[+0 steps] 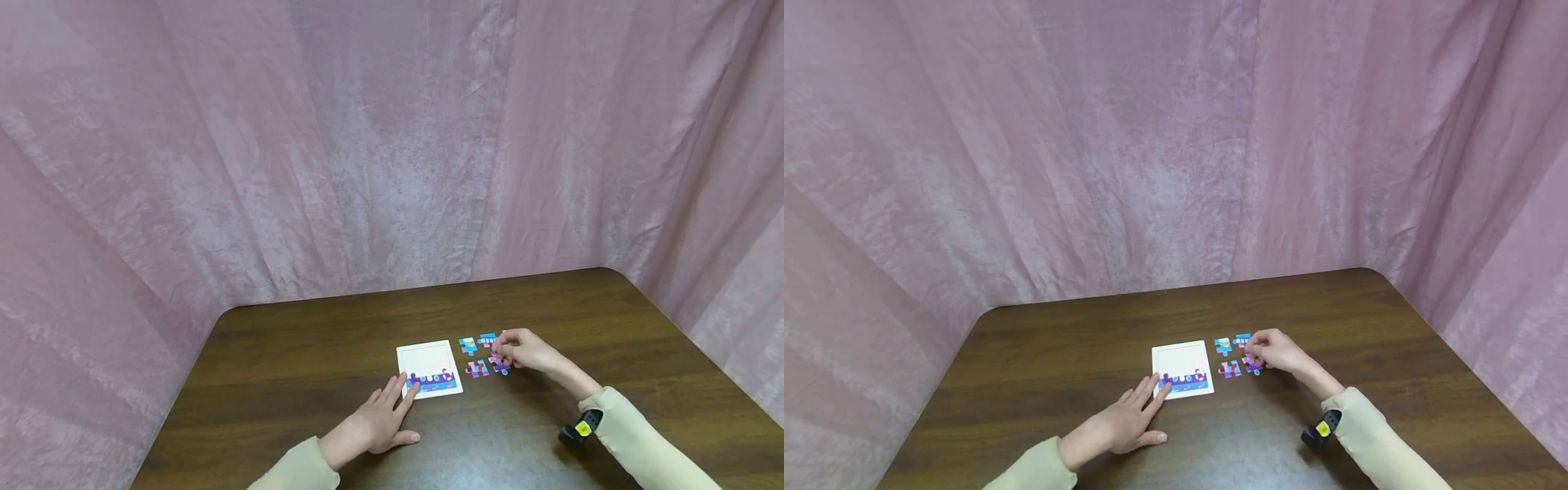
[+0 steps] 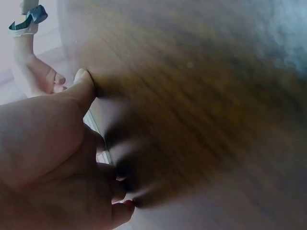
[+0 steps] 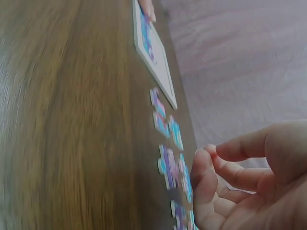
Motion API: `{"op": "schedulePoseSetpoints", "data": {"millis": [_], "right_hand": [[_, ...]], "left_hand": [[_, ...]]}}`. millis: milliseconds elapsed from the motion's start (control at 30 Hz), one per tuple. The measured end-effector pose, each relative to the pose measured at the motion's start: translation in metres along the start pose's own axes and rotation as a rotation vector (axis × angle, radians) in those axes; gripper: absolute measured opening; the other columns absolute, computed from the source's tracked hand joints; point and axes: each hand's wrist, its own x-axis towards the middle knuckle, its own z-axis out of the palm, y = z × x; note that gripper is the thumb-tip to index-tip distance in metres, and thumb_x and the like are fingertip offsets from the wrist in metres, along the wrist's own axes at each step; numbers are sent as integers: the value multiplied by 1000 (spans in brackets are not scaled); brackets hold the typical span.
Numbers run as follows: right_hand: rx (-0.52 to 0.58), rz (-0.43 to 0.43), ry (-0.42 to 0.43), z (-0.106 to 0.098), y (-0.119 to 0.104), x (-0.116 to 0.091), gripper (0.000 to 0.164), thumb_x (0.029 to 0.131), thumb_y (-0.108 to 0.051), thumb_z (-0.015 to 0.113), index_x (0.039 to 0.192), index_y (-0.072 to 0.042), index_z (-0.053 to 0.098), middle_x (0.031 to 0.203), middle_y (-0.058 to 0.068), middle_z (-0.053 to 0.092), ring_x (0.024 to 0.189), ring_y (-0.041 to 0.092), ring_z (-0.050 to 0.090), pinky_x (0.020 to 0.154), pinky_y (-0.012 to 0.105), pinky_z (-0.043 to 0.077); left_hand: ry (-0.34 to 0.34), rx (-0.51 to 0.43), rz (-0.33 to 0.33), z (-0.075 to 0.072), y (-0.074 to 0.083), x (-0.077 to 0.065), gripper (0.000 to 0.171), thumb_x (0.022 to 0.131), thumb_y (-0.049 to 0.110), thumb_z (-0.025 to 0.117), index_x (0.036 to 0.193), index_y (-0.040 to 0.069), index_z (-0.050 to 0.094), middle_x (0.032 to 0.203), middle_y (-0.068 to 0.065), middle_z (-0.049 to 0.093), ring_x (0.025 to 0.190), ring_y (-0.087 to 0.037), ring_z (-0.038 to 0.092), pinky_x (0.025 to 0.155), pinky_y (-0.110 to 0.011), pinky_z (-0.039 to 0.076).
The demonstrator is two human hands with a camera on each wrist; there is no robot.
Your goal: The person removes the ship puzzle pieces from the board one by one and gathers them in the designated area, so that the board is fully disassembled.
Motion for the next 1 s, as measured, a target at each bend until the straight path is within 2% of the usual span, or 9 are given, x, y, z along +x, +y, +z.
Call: {"op": "schedulePoseSetpoints", "data": {"millis": [100,167,300,400,667,767,900,1000], "right_hand": [[19,-12,-45,5,-3,3,18,95,-6,53,102,9,61,75,4,61,67,11,55,55,21,44],[24,-28,-74,9,-5,5,18,95,-5,52,101,9,60,75,5,60,67,12,54,55,22,44],[16,-62,-115,16,-9,7,17,93,-4,53,99,9,60,76,5,60,66,12,54,54,21,43],[9,-79,-134,22,-13,8,17,93,-6,55,99,8,61,74,5,60,65,11,53,54,21,42],[-12,-163,-197,33,-18,11,17,91,-4,58,101,9,61,79,15,64,66,12,55,55,22,44],[-34,-198,-211,38,-18,13,16,88,-1,58,100,8,61,79,12,63,66,12,54,56,21,43],[-55,-239,-220,44,-20,15,14,85,1,62,98,6,62,80,6,61,68,10,55,59,19,44],[-100,-277,-216,49,-23,17,14,84,0,66,97,5,64,81,4,61,70,8,56,62,18,47]], "left_hand": [[11,5,3,7,-3,4,80,94,61,42,156,18,14,162,-13,11,149,-28,19,116,-43,30],[15,15,1,5,-2,3,80,94,61,42,156,18,15,162,-13,12,149,-28,19,116,-43,31],[-2,24,-13,-7,4,-3,79,94,60,45,155,17,18,162,-13,14,148,-29,21,116,-42,31],[2,19,-8,-5,3,-2,79,94,60,44,155,17,17,162,-13,14,148,-29,21,116,-43,32],[32,29,17,21,-9,12,81,94,64,38,156,19,13,163,-12,10,149,-28,18,116,-43,31],[38,33,10,24,-10,14,81,93,65,38,157,22,11,163,-11,9,150,-27,18,116,-43,32],[29,34,1,21,-8,13,81,93,65,37,157,22,11,163,-10,9,150,-26,19,116,-42,32],[9,37,-8,13,-4,9,80,94,64,38,156,21,13,163,-10,10,149,-26,19,116,-42,31]]}}
